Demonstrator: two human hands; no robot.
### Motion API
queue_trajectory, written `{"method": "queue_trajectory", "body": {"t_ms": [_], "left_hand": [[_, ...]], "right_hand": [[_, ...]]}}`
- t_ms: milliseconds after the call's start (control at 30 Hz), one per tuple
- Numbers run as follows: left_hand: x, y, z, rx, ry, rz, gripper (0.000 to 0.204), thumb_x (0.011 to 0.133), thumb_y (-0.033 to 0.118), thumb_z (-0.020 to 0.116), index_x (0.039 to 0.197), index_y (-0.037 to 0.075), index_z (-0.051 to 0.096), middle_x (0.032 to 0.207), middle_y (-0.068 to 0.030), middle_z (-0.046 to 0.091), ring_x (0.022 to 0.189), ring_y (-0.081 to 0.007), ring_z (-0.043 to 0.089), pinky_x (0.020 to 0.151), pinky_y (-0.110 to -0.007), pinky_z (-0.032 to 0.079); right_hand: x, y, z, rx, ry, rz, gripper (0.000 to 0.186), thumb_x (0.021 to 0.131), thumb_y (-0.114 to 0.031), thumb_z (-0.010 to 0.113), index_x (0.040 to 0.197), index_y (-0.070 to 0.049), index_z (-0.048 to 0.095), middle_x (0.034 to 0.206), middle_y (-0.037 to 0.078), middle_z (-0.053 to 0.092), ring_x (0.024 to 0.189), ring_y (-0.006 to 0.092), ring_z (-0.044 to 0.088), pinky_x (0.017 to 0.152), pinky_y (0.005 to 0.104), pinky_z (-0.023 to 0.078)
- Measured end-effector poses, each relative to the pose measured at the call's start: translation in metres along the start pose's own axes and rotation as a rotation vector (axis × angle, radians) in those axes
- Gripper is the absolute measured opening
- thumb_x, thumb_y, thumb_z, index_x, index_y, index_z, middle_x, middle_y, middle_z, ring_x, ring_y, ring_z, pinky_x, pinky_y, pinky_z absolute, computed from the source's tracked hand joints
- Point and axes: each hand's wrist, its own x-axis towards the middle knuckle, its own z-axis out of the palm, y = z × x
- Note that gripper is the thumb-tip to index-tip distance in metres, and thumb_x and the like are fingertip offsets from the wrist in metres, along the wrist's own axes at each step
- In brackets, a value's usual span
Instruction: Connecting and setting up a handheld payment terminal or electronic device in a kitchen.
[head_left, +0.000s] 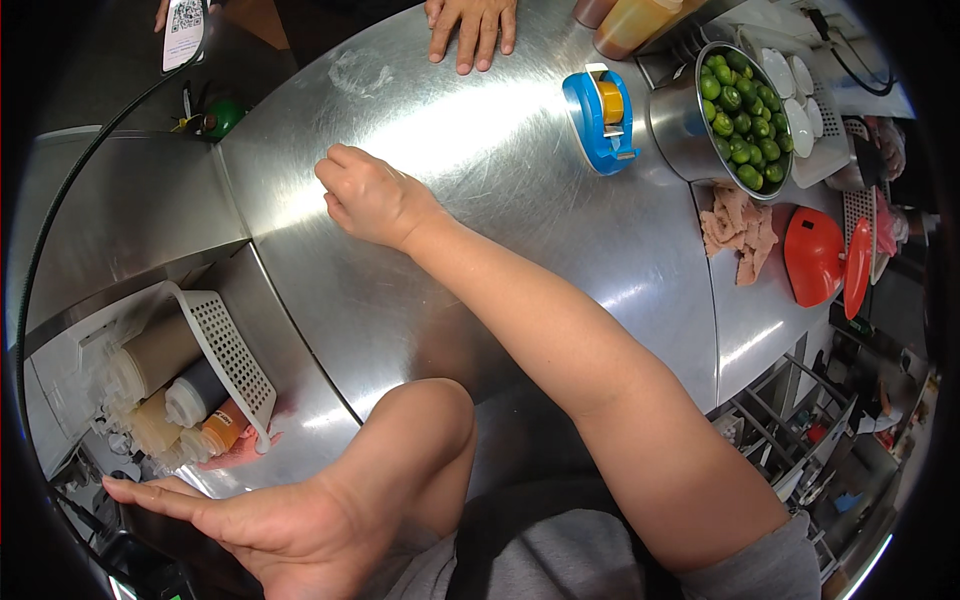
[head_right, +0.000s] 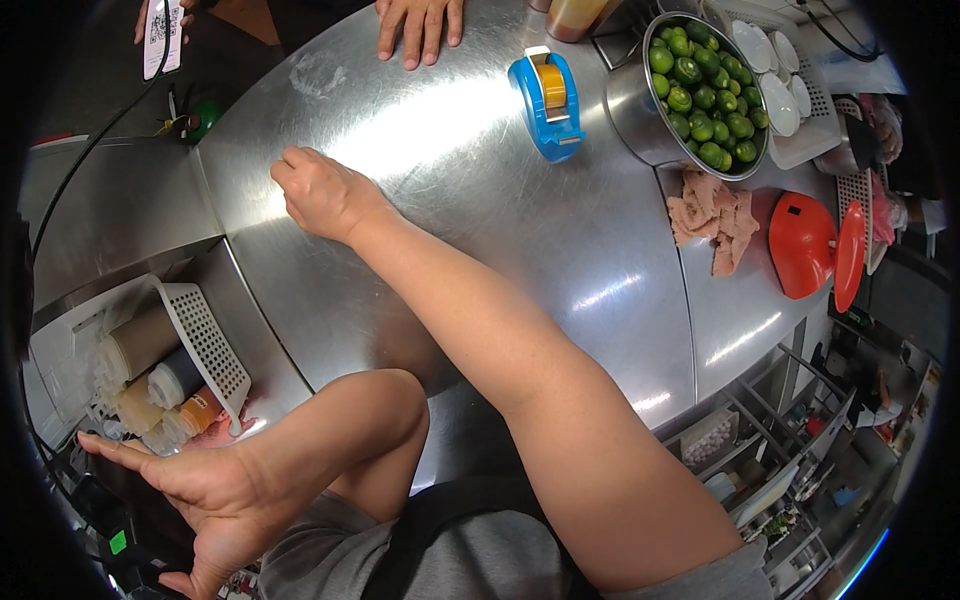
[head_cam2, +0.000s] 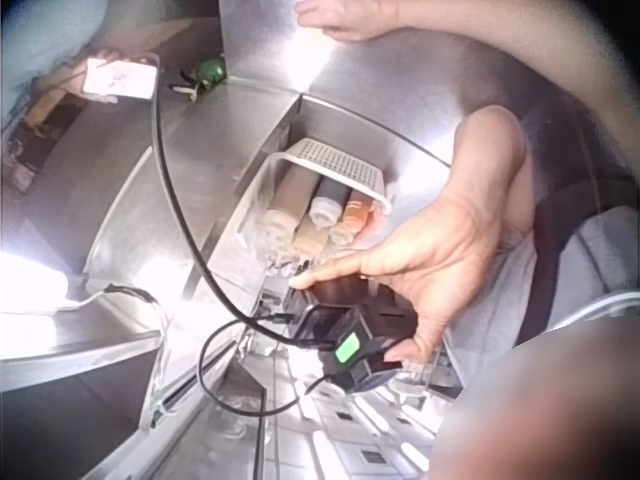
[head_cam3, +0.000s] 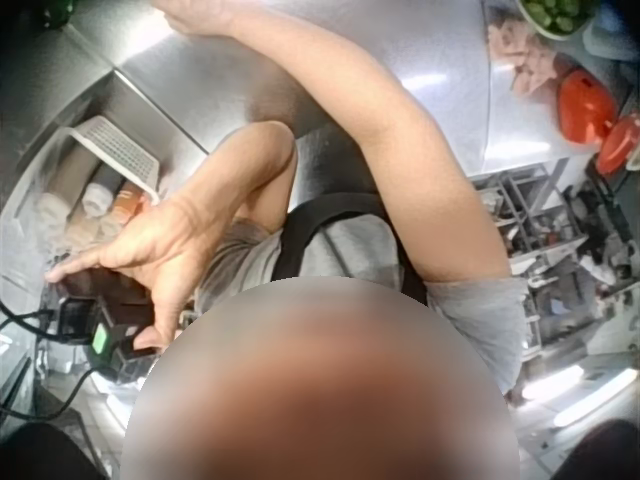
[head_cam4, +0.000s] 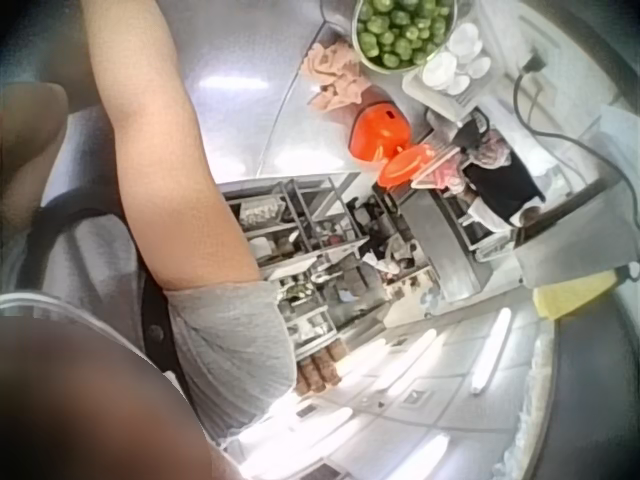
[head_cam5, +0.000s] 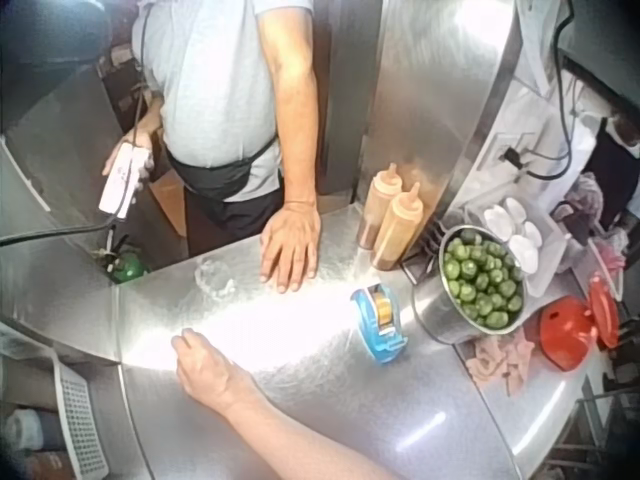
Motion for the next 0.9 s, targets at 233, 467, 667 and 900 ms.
{"method": "queue_trajectory", "body": {"t_ms": [233, 467, 667, 900], "left_hand": [[-0.003, -0.002, 0.0, 0.059, -0.027, 0.028, 0.043, 0.081, 0.004, 0.07, 0.122, -0.003, 0.056, 0.135, -0.0219, 0.049, 0.134, -0.0383, 0.039, 0.12, -0.06, 0.025], [0.005, 0.021, 0.0, -0.245, -0.005, -0.211, 0.105, 0.078, 0.021, 0.079, 0.156, 0.009, 0.009, 0.164, -0.0188, -0.005, 0.152, -0.033, 0.003, 0.119, -0.061, 0.027], [-0.017, 0.015, 0.002, -0.372, 0.107, -0.341, 0.085, 0.08, 0.018, 0.076, 0.148, 0.004, 0.027, 0.159, -0.021, 0.011, 0.149, -0.0371, 0.015, 0.119, -0.06, 0.028], [-0.012, 0.018, 0.012, -0.327, 0.075, -0.289, 0.086, 0.079, 0.005, 0.071, 0.148, -0.004, 0.02, 0.152, -0.0248, 0.019, 0.147, -0.0402, 0.017, 0.122, -0.059, 0.02]], "right_hand": [[-0.002, 0.001, 0.0, 0.0, 0.016, -0.004, 0.011, 0.081, -0.001, 0.064, 0.089, -0.002, 0.058, 0.097, 0.012, 0.058, 0.097, 0.0301, 0.063, 0.084, 0.041, 0.056], [0.002, -0.009, 0.011, -0.011, 0.054, -0.058, 0.013, 0.082, -0.006, 0.067, 0.089, -0.002, 0.056, 0.095, 0.011, 0.057, 0.085, 0.0295, 0.066, 0.074, 0.0397, 0.058], [-0.011, 0.025, 0.003, -0.063, 0.102, -0.057, 0.013, 0.082, -0.007, 0.068, 0.088, -0.002, 0.057, 0.095, 0.011, 0.058, 0.088, 0.0302, 0.066, 0.074, 0.0401, 0.058], [-0.003, 0.008, 0.013, -0.022, 0.105, -0.069, 0.012, 0.081, -0.006, 0.067, 0.088, -0.003, 0.058, 0.094, 0.011, 0.059, 0.088, 0.0302, 0.066, 0.074, 0.0402, 0.058]]}}
